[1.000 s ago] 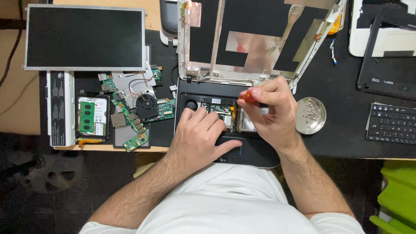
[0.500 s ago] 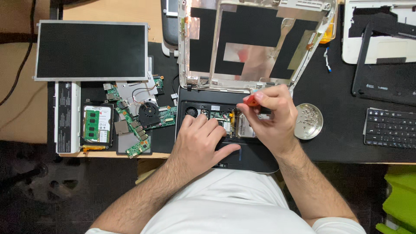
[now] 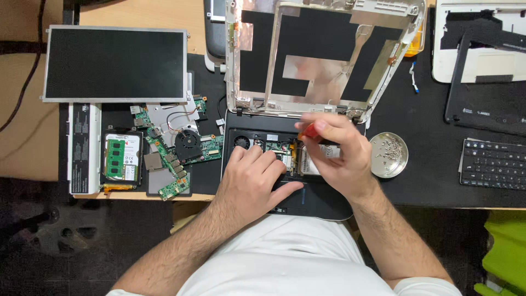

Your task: The person uses a screwdriver to remove screws from a laptop's internal hard drive bay. They carefully unscrew multiple fasteners and place them into a small metal dish on the table. The laptop is open, revealing the motherboard, fan, and other internal components.

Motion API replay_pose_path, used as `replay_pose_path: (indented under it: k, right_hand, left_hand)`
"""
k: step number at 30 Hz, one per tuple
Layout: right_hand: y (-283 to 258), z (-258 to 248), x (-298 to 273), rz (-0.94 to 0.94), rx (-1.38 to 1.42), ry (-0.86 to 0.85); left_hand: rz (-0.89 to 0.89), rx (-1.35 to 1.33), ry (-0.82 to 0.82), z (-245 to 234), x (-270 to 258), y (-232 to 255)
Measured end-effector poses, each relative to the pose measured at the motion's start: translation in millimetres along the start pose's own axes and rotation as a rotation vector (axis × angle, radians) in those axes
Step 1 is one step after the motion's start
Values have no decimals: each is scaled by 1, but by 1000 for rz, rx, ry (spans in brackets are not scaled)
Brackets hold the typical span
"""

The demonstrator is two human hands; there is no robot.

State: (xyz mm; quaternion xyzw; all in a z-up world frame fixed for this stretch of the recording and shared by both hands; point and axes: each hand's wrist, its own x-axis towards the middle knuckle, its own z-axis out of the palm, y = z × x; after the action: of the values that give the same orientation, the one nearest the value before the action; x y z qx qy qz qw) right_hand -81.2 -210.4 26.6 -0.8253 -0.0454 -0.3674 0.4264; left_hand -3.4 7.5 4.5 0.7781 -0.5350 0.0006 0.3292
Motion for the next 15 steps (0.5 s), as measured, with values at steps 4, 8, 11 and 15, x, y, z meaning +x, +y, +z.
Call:
replay_pose_path:
  k: [4, 8, 11, 15]
  right_hand:
    - [18, -6, -18, 39, 18, 18]
    - [12, -9, -8, -6, -10, 17]
    - [-1, -2, 2, -19, 11, 1]
    - [23, -3, -18, -23, 43, 49]
  left_hand:
    - [-3, -1, 0, 3, -2, 0]
    - [13, -2, 17, 3, 0, -2]
    - [15, 3, 27, 3, 0, -2]
    - [21, 1, 27, 4, 0, -2]
